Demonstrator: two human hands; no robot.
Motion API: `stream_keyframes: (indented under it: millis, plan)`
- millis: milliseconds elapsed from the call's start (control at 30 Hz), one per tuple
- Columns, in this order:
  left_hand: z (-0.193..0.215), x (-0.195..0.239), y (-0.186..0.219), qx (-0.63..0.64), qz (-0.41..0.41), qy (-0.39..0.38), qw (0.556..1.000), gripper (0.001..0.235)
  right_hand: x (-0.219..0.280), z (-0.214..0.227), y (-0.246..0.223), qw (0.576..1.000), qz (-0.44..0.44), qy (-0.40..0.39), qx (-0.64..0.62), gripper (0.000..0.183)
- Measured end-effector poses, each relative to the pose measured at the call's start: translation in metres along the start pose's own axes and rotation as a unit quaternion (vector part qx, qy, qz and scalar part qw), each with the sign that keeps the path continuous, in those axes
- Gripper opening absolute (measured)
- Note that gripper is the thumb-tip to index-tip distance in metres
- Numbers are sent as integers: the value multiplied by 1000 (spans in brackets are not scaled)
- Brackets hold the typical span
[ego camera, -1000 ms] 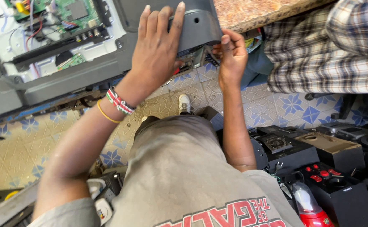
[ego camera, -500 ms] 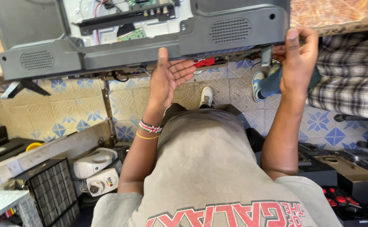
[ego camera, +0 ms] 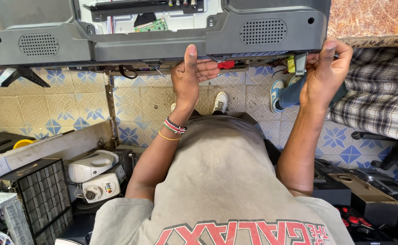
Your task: The person assembles the casing of a flat-screen television on a workbench. They pick up a long plastic side panel and attempt to fit it onto the back of the TV chassis, repeatedly adjusting its position and pressing it into place. The person then handles a second side panel, aligning it with the other side of the TV and securing it.
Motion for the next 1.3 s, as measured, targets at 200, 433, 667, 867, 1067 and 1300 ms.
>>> stream_keyframes:
  millis: [200, 433, 667, 867, 1067, 1300]
  plan:
    - [1, -2, -2, -5, -4, -9, 1000, 76, 0, 1, 3, 1000, 7, 12, -15, 57]
    - [1, -4, -26, -4, 5, -51, 999, 83, 11, -2, -10, 999, 3, 13, 43, 55]
    - [-78, 28, -52, -18, 75, -233, 969, 65, 88, 2, -106, 913, 286, 111, 268, 40]
    - [-69, 4, -80, 59, 62, -194, 977, 46, 105, -11, -4, 987, 81, -64, 120, 37]
    - [-63, -18, -90, 52, 35, -198, 978, 28, 86, -78, 41, 977, -47, -179, -102, 31]
    - [-63, -18, -85, 7, 40, -224, 974, 23, 63, -86, 39, 981, -55, -94, -158, 20]
Point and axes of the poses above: each hand's wrist, its own x-axis away from the middle knuckle, its own z-axis out of the back of the hand, y = z × x, the point moved 10 cm from there along -x, towards the middle knuckle, and after that the axes turned 12 degrees about x, right-handed, at the moved point
